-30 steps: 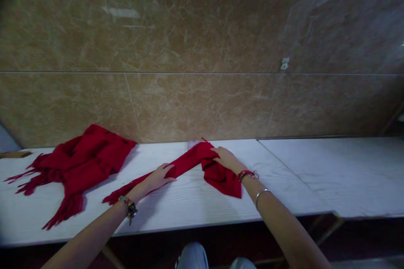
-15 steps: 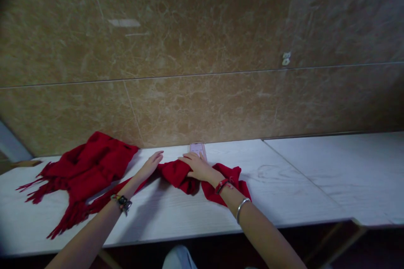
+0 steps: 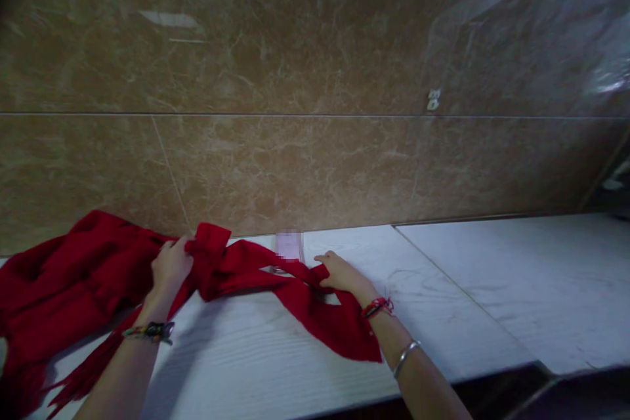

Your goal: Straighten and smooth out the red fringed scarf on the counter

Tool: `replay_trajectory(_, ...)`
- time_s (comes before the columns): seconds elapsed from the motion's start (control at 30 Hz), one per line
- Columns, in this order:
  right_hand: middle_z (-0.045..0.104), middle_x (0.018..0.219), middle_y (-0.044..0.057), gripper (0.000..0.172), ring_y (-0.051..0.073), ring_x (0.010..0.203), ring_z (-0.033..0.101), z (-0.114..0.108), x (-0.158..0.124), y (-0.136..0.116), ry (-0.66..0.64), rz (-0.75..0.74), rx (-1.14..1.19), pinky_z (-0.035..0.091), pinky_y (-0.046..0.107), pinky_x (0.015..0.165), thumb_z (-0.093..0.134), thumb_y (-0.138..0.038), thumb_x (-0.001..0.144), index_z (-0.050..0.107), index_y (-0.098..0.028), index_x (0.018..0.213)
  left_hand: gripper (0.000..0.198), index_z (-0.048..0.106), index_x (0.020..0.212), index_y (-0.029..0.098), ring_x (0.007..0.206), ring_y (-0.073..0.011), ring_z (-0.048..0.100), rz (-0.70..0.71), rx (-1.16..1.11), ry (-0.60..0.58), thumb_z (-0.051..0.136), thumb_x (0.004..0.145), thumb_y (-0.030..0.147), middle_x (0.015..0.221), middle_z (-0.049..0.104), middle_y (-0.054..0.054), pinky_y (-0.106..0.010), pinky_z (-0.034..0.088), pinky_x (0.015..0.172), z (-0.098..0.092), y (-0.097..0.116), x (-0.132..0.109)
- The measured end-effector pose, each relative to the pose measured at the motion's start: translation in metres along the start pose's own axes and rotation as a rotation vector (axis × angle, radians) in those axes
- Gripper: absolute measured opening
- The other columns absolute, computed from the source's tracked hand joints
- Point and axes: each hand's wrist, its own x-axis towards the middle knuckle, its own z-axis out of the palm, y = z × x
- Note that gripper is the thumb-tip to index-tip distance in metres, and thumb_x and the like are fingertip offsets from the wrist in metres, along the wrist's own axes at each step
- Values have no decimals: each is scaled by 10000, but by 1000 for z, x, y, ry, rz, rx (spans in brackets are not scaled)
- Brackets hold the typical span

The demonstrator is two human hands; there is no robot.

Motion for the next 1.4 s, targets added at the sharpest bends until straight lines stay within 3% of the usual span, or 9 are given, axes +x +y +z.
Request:
replay_trajectory(0.1, 557, 1095, 159, 548, 241, 1018, 512, 10, 9, 1, 28, 1, 2, 372, 318, 893, 611, -104, 618, 520, -86, 1158, 311, 612, 966, 146, 1006, -301, 496, -27, 86, 187, 450, 710, 74, 1064, 506, -156, -466, 404, 826, -2, -3, -7)
replay_trajectory(0.2, 612, 992, 110, 385, 214, 961, 541, 12, 12, 1, 133, -33, 45, 379, 309, 881, 542, -47, 653, 603, -136, 1022, 287, 578, 1009, 120, 1132, -266, 410, 305, -64, 270, 416, 772, 108, 1186, 450, -158, -427, 354, 931, 8, 26, -25)
replay_trajectory(0.33, 620, 952, 69, 254, 177, 900, 554, 7, 9, 5, 453, -149, 171, 408, 307, 844, 480, -107, 744, 598, -170, 960, 351, 477, 1170, 199, 1175, -225, 389, 807, -213, -112, 438, 831, 282, 1262, 447, -93, -410, 317, 984, 30, 64, -53)
replay_trajectory(0.43, 617, 897, 63, 198, 181, 864, 555, 2, 7, 12, 667, -168, 198, 420, 331, 815, 447, -143, 762, 584, -180, 901, 370, 484, 1169, 196, 1047, -204, 510, 886, -212, -394, 480, 818, 314, 1159, 551, -83, -356, 390, 921, 40, 70, -62)
replay_trajectory(0.6, 604, 806, 53, 185, 185, 794, 553, -7, 4, 24, 798, -119, 179, 433, 330, 767, 420, -108, 698, 556, -182, 800, 346, 502, 1154, 199, 1026, -192, 520, 855, -199, -373, 467, 832, 322, 1140, 565, -75, -321, 403, 894, 43, 55, -53)
replay_trajectory(0.7, 603, 806, 50, 225, 181, 773, 555, -8, 3, 30, 761, -78, 190, 442, 322, 753, 430, -94, 665, 551, -174, 838, 360, 476, 1191, 197, 1068, -231, 490, 742, -92, -256, 427, 852, 310, 1170, 542, -100, -398, 379, 906, 47, 45, -47)
replay_trajectory(0.9, 537, 1079, 113, 415, 213, 1029, 466, 5, 5, 26, 580, -114, -8, 371, 372, 899, 438, -37, 654, 565, -159, 1030, 261, 605, 978, 187, 858, -195, 551, 742, -53, -272, 466, 772, 108, 897, 608, -66, -340, 426, 813, 52, 34, -38)
replay_trajectory(1.17, 617, 951, 79, 261, 174, 930, 535, 33, 18, 0, 74, -349, -121, 380, 297, 855, 505, -80, 729, 634, -163, 940, 280, 587, 993, 157, 881, -200, 493, 681, -244, 16, 377, 811, 131, 900, 546, -76, -341, 442, 813, 40, 37, -35)
replay_trajectory(1.4, 665, 761, 48, 104, 147, 714, 579, 25, 26, 9, 168, -152, 258, 425, 257, 693, 555, -157, 729, 659, -154, 741, 369, 538, 1120, 186, 1113, -232, 426, 864, -188, -81, 365, 805, 103, 1192, 483, -106, -436, 369, 936, 47, 54, -51)
